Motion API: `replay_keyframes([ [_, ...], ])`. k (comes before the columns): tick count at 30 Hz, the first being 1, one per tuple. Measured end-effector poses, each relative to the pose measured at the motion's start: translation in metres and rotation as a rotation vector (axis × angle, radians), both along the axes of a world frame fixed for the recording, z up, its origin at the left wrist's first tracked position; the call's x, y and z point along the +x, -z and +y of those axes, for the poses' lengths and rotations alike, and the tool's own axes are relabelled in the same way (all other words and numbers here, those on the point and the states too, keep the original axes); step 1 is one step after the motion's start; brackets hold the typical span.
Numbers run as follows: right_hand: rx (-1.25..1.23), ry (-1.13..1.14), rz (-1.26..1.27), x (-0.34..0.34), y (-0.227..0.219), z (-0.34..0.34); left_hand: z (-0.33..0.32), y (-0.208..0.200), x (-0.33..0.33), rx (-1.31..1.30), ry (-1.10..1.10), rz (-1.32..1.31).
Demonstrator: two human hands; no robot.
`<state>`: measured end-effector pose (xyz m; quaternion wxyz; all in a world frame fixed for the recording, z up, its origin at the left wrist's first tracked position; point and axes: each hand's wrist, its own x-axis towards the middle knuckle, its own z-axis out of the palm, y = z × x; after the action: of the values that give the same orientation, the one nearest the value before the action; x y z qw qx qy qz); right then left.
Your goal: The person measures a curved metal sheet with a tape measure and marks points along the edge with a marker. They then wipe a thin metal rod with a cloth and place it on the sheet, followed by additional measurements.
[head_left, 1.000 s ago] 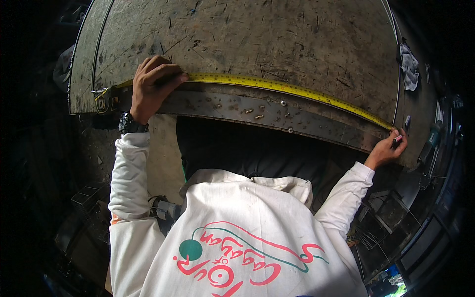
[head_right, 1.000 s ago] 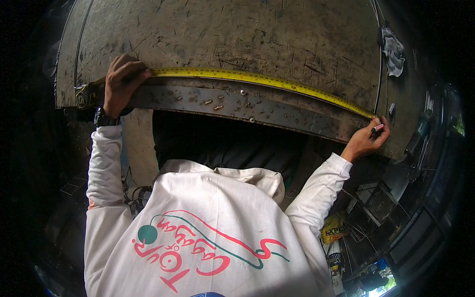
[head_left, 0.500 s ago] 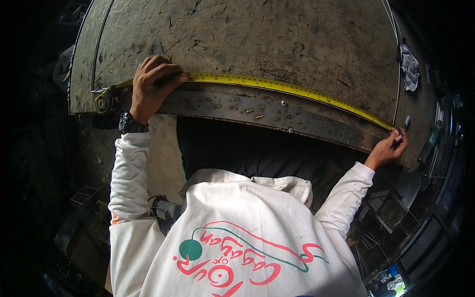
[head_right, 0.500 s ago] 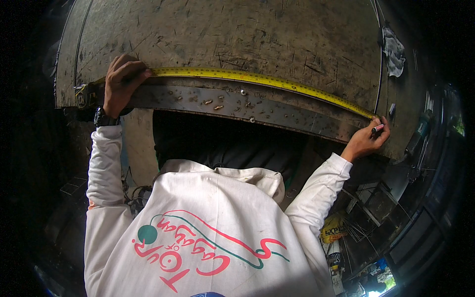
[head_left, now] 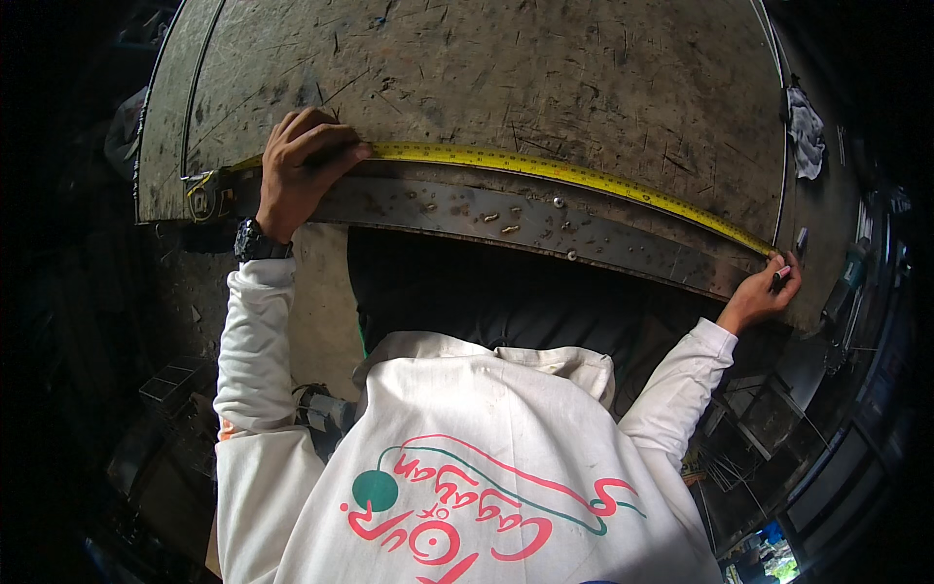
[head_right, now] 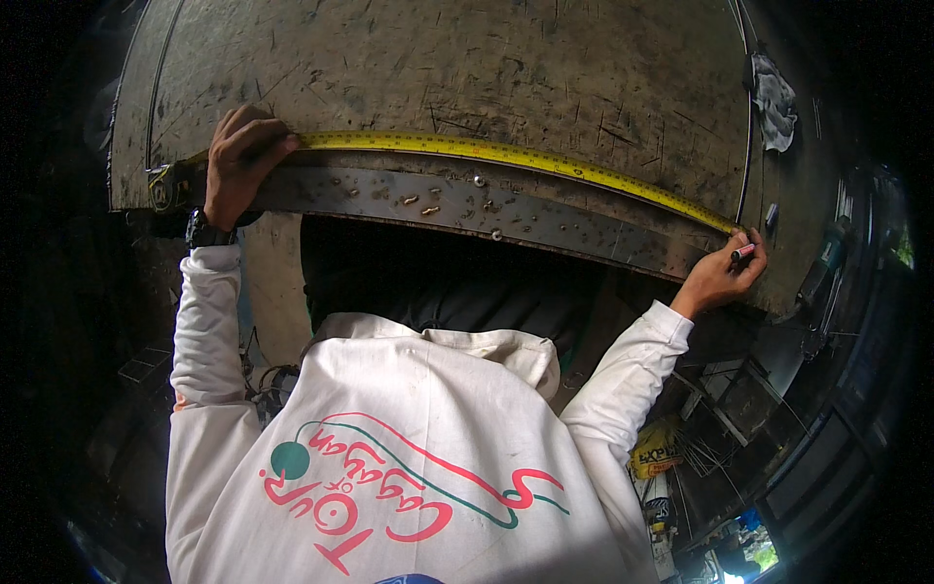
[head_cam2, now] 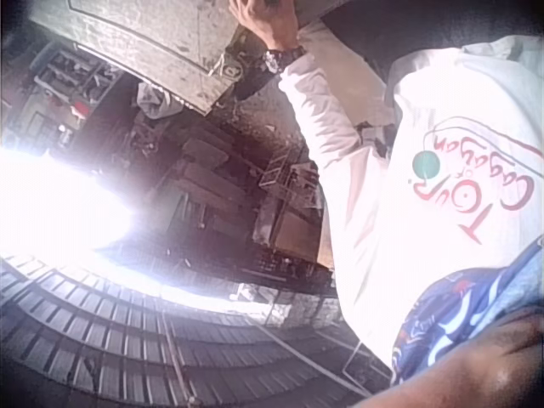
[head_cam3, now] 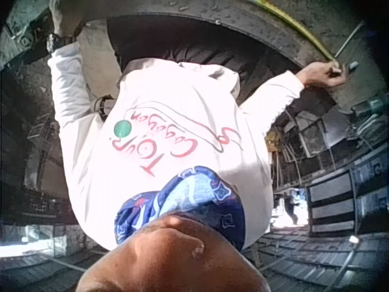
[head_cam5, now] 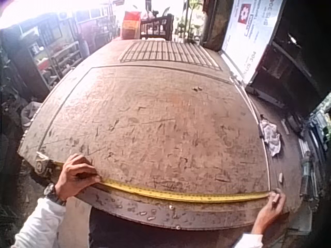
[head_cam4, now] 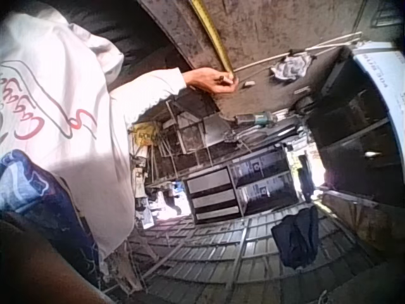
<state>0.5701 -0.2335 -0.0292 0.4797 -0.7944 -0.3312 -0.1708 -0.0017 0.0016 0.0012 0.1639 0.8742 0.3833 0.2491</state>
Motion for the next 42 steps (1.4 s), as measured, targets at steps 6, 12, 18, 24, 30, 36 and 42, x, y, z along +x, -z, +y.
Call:
replay_keyframes([
  [6, 0.002, 0.008, 0.017, -0.002, -0.001, 0.001, 0.0, 0.0, 0.001, 0.006, -0.006, -0.006],
  [12, 0.103, -0.015, -0.05, -0.005, -0.001, 0.003, 0.0, 0.0, 0.001, 0.005, -0.001, -0.008],
  [18, 0.182, -0.394, 0.186, -0.081, -0.033, 0.023, -0.002, -0.001, 0.0, 0.014, 0.0, 0.007],
  [24, -0.002, -1.225, 0.658, -0.224, -0.057, 0.079, -0.001, -0.002, 0.002, 0.028, 0.012, 0.014],
  [30, -0.133, -1.147, 0.526, -0.239, -0.035, 0.091, 0.0, -0.004, 0.003, 0.029, 0.007, 0.017],
  [36, -0.115, -1.139, 0.401, -0.241, -0.026, 0.091, 0.0, -0.002, 0.002, 0.048, 0.015, 0.025],
  [42, -0.108, -1.12, 0.384, -0.242, -0.026, 0.092, 0.0, -0.003, 0.004, 0.035, 0.013, 0.028],
])
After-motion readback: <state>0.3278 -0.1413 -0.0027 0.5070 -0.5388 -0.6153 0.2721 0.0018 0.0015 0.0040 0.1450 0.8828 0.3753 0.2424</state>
